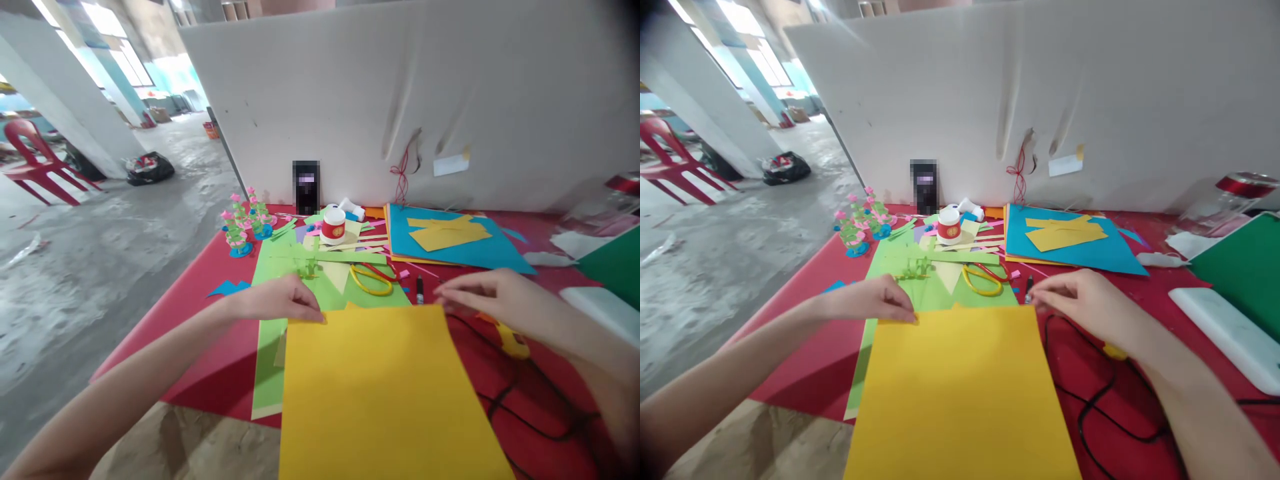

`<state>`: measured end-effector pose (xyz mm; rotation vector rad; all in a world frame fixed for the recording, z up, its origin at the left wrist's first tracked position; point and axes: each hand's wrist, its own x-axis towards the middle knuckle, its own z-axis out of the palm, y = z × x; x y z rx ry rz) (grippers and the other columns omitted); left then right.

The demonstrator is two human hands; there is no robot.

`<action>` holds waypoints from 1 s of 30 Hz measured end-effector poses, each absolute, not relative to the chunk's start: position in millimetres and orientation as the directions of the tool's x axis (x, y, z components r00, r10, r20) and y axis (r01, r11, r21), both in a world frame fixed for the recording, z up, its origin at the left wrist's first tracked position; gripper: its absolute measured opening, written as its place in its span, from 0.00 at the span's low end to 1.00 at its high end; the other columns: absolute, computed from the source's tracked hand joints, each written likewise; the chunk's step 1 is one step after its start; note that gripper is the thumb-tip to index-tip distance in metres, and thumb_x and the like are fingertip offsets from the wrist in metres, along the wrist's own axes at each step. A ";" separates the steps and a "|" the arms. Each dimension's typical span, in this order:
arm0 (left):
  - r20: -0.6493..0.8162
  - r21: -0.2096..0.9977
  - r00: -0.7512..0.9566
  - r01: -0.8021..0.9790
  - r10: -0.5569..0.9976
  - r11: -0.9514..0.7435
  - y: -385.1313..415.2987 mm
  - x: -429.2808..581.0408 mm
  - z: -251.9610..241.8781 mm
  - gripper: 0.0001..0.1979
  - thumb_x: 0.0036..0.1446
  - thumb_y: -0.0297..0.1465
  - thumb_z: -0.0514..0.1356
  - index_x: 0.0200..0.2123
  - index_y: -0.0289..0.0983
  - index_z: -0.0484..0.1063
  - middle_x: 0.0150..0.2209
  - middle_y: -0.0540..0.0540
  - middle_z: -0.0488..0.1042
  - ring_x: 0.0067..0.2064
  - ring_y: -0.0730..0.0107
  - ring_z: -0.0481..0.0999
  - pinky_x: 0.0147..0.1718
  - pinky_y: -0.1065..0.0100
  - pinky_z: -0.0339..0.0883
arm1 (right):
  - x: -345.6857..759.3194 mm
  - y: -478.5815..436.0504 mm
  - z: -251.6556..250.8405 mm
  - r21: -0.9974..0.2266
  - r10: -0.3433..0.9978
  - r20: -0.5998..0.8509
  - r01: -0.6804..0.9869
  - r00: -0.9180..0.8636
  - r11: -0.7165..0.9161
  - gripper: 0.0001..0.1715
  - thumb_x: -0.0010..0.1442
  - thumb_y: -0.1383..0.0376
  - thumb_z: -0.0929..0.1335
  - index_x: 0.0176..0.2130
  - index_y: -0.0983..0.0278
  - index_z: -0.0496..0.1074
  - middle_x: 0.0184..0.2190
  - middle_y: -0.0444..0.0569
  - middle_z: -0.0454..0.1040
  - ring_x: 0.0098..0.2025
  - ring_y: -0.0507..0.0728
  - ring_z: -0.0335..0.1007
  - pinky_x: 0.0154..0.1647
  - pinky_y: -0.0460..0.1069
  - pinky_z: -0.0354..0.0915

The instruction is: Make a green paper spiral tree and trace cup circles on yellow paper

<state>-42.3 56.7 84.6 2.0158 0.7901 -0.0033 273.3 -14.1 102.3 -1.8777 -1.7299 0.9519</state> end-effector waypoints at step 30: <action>0.085 0.474 0.752 0.546 0.653 -0.691 -0.8 9.8 58.6 0.07 0.53 0.27 0.55 0.32 0.38 0.73 0.29 0.50 0.74 0.33 0.68 0.72 0.32 0.69 0.62 | 180.9 -43.6 67.2 -0.715 0.968 -0.181 0.699 -0.174 -0.008 0.10 0.51 0.64 0.65 0.27 0.60 0.77 0.26 0.44 0.77 0.29 0.55 0.72 0.29 0.45 0.64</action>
